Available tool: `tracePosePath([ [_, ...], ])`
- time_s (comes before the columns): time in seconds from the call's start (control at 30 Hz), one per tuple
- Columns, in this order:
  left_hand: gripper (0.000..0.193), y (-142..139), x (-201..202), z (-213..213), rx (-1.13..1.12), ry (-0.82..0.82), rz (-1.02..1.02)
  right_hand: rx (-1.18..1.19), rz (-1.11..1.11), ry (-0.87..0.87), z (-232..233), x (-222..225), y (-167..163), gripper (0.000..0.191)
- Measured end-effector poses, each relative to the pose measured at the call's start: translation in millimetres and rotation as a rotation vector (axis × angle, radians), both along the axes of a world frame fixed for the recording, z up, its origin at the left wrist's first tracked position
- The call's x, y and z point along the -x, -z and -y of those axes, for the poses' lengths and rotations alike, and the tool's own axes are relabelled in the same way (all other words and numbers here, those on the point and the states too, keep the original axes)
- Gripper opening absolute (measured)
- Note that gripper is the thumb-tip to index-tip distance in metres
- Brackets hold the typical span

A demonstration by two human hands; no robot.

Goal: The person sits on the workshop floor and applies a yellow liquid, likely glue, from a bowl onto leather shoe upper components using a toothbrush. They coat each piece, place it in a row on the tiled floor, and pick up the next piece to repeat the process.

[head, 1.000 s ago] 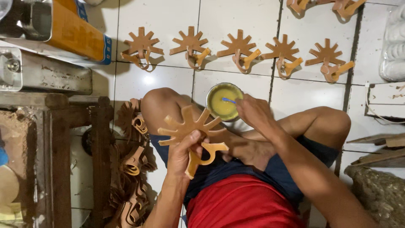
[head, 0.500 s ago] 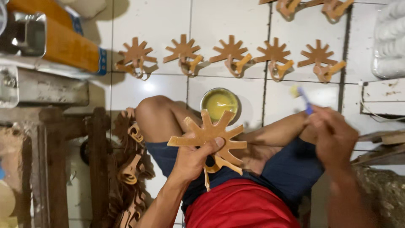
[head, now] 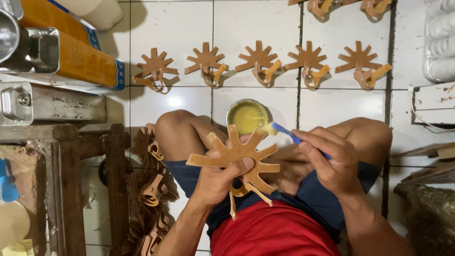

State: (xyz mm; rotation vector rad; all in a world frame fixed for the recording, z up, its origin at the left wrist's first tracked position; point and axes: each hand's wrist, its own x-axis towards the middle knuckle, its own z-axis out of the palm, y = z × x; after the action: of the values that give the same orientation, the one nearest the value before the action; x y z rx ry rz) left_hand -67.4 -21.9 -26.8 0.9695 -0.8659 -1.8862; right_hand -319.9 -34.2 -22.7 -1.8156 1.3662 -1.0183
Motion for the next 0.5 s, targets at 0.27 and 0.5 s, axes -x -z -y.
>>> tracePosePath([
  [0.27,0.047,11.5,0.0,-0.3,0.006,0.033,-0.047,0.041,0.057,-0.030,-6.6,9.7,0.1,0.024],
  [0.5,0.045,18.3,-3.0,-6.9,0.063,0.038,0.048,0.012,-0.059,0.107,5.6,21.3,21.6,0.022],
])
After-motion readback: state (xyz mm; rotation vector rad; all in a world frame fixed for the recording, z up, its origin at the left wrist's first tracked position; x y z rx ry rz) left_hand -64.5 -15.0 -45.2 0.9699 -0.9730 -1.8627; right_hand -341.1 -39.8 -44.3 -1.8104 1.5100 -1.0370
